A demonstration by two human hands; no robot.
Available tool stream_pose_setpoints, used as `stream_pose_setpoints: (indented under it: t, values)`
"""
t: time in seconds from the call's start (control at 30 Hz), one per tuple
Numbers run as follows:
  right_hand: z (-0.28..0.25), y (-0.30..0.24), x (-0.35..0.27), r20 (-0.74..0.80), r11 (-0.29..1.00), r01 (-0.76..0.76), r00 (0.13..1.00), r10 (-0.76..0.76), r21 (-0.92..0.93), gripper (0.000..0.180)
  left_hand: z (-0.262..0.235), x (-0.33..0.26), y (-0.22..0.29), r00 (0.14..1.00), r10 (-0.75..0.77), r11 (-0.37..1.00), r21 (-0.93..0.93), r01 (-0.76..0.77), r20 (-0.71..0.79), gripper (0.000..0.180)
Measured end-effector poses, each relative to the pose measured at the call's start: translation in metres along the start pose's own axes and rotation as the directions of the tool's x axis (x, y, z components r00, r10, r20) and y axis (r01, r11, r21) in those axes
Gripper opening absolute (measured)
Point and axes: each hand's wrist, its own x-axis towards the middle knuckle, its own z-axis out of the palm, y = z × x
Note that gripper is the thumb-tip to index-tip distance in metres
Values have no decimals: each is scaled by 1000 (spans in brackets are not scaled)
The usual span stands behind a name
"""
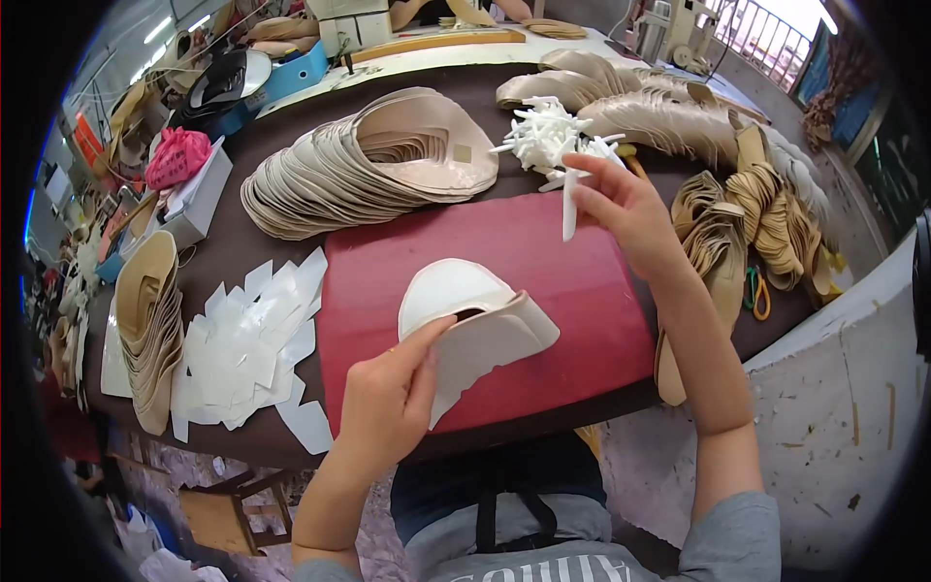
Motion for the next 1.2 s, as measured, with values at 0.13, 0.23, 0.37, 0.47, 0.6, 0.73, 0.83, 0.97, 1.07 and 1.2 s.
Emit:
stream_pose_setpoints:
  t: [0.13,0.23,0.37,0.47,0.6,0.73,0.83,0.97,1.07,1.2]
  values:
    - [22,-24,-76,-126,989,90,989,-75,118,24,0,0,11,991,-132,973,-188,136,33,34]
    - [47,-19,-118,-84,961,86,994,-66,261,24,7,0,14,979,-183,887,-414,205,93,35]
    - [76,-4,-133,-139,952,133,986,-97,276,25,13,3,30,964,-223,806,-529,266,145,37]
    - [89,9,-130,-221,955,197,964,-148,219,23,13,2,34,950,-254,760,-570,313,182,38]
    - [94,21,-122,-300,950,303,902,-311,-76,20,14,2,34,926,-292,712,-593,377,239,39]
    - [97,26,-118,-305,931,330,880,-363,-157,19,17,2,28,935,-285,743,-567,355,212,41]
    - [100,28,-116,-308,925,332,875,-375,-182,19,18,2,24,946,-268,766,-554,326,185,37]
    - [103,30,-115,-302,906,352,859,-413,-236,19,28,2,21,966,-242,847,-467,255,89,31]
    - [103,33,-115,-274,856,402,826,-492,-324,19,42,2,21,979,-172,967,-209,147,-106,24]
    - [105,34,-116,-335,893,365,834,-439,-264,20,47,3,20,979,-111,987,-135,88,-173,20]
